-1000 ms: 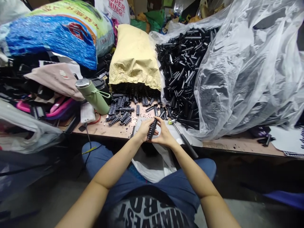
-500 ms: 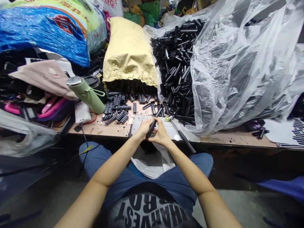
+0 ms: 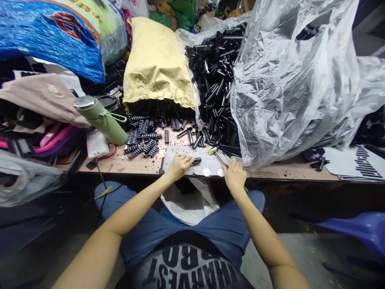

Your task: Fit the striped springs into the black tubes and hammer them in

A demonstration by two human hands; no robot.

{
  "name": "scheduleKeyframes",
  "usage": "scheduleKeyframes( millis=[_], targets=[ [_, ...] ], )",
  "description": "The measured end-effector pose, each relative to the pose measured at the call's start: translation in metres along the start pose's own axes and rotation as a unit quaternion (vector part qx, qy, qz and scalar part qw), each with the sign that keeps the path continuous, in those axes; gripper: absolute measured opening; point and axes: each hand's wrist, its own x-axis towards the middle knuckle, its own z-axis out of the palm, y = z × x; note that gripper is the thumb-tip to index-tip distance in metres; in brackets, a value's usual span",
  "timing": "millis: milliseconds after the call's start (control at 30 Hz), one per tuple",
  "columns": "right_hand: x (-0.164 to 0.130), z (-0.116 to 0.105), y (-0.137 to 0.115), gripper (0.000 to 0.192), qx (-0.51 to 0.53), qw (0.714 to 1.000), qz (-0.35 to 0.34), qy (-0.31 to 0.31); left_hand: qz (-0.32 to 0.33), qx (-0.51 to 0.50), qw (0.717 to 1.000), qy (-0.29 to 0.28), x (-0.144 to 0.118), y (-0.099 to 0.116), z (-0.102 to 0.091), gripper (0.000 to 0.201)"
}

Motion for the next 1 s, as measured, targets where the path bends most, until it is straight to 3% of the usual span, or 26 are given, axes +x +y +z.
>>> scheduleKeyframes(
  millis=[133, 333, 500, 567, 633, 700, 867, 1000],
  targets=[
    [0.002, -0.003, 0.003, 0.026, 0.013, 1.000, -0.013, -0.025, -0.013, 0.033, 0.999, 0.023, -0.001, 0.003, -0.001, 0.035],
    [-0.024, -0.031, -0.009, 0.036, 0.247, 0.966, -0.035, -0.071, -0.041, 0.035, 0.998, 0.032, -0.005, 0.009, 0.003, 0.039],
    [-0.035, -0.044, -0.028, 0.032, 0.178, 0.971, -0.054, -0.153, -0.068, 0.038, 0.997, 0.002, -0.005, 0.022, 0.008, 0.044],
    [-0.035, -0.055, -0.036, 0.036, 0.206, 0.969, -0.069, -0.120, -0.077, 0.038, 0.996, -0.008, -0.003, 0.036, 0.011, 0.048],
    [-0.036, -0.067, -0.047, 0.042, 0.255, 0.960, -0.091, -0.068, -0.083, 0.039, 0.996, -0.012, -0.002, 0.049, 0.014, 0.065],
    [-0.039, -0.074, -0.062, 0.044, 0.274, 0.952, -0.122, -0.063, -0.082, 0.041, 0.996, -0.018, -0.003, 0.058, 0.018, 0.074],
    [-0.040, -0.067, -0.089, 0.039, 0.153, 0.946, -0.193, -0.210, -0.062, 0.023, 0.998, -0.019, 0.001, 0.050, 0.021, 0.055],
    [-0.027, -0.059, -0.066, 0.042, 0.147, 0.961, -0.142, -0.185, -0.122, -0.025, 0.992, -0.023, 0.011, 0.041, 0.005, 0.042]
  ],
)
